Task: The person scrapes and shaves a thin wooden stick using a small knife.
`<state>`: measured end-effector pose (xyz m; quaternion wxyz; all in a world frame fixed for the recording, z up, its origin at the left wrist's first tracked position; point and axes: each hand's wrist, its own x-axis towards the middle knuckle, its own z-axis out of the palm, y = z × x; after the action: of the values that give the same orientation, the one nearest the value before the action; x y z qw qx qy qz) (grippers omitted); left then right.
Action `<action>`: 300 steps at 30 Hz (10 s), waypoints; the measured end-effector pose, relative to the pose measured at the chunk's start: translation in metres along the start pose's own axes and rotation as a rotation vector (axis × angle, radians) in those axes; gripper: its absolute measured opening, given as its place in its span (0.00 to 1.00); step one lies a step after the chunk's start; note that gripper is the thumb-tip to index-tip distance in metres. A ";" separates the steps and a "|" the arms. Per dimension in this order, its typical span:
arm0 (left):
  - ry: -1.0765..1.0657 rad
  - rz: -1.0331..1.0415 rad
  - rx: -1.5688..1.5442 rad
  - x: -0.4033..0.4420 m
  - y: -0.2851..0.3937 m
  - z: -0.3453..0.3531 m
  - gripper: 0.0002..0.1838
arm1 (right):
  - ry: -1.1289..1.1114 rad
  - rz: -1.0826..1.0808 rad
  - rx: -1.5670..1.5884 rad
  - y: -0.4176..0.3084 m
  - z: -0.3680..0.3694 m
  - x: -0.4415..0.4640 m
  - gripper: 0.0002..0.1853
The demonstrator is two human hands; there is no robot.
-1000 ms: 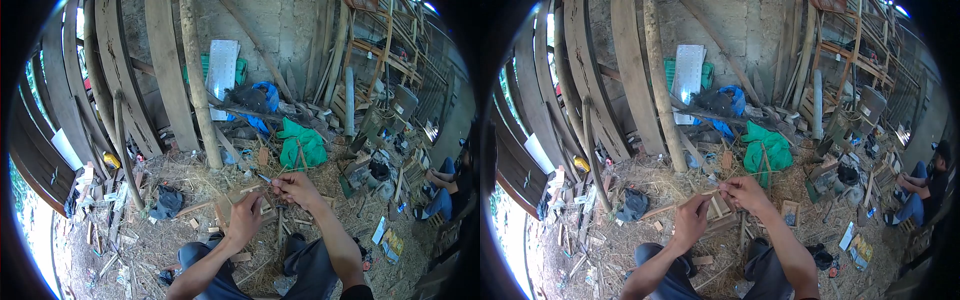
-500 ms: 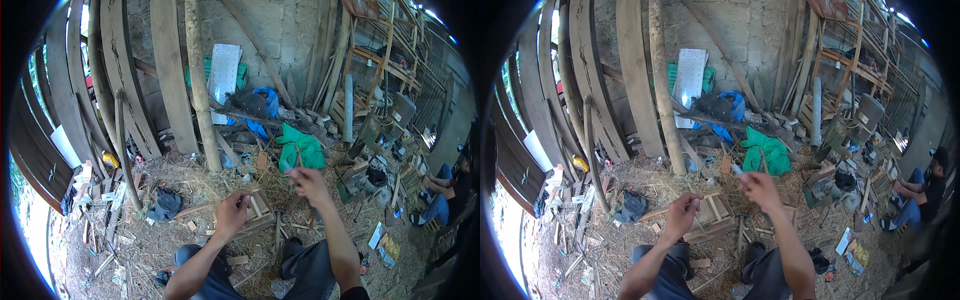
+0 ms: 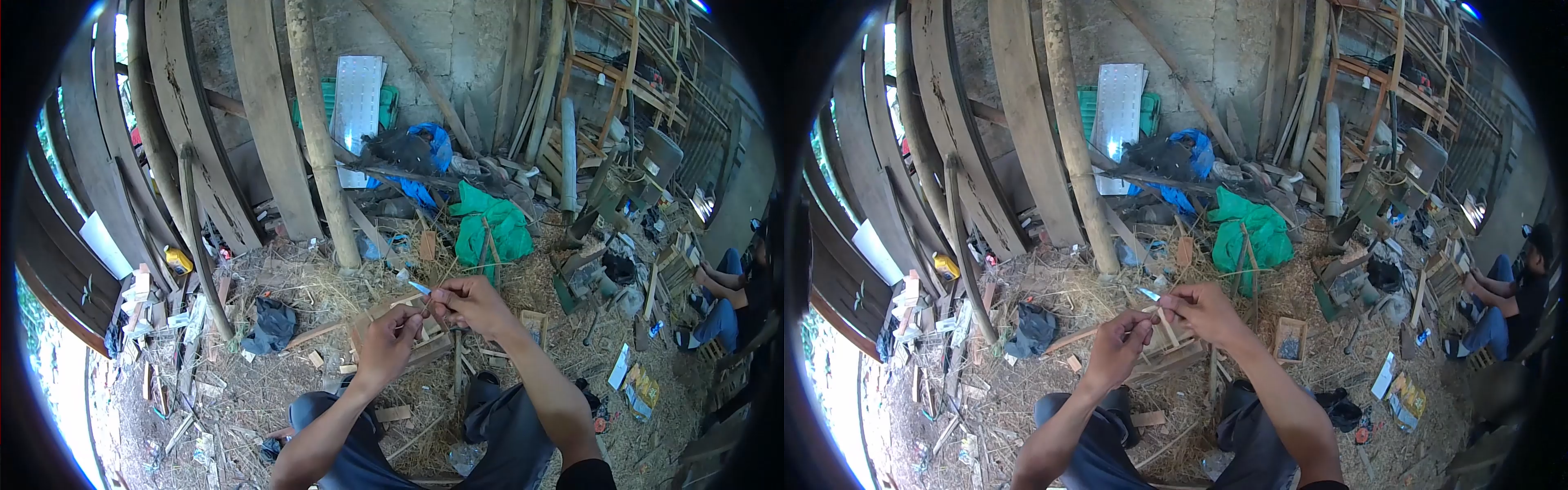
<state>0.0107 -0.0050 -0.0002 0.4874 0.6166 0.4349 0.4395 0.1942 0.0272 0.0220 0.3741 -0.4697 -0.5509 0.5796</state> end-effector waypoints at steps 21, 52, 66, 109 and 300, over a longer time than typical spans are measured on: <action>-0.005 -0.052 -0.008 -0.005 0.002 -0.005 0.10 | -0.046 0.005 0.162 0.002 0.004 -0.003 0.11; -0.002 0.005 0.107 -0.010 0.006 -0.001 0.09 | 0.090 -0.003 0.128 -0.007 -0.017 -0.004 0.12; -0.008 -0.054 -0.100 -0.004 -0.005 -0.011 0.10 | 0.018 -0.048 0.069 -0.013 -0.008 -0.016 0.15; -0.042 -0.039 -0.143 -0.002 -0.001 0.000 0.11 | 0.009 -0.069 -0.012 -0.004 -0.002 -0.003 0.11; 0.228 0.138 0.105 -0.016 0.011 0.010 0.05 | -0.085 -0.088 0.072 -0.027 0.016 -0.033 0.14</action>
<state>0.0176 -0.0241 0.0069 0.3706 0.6158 0.4665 0.5156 0.1856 -0.0053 0.0525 0.3920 -0.4061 -0.5654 0.6014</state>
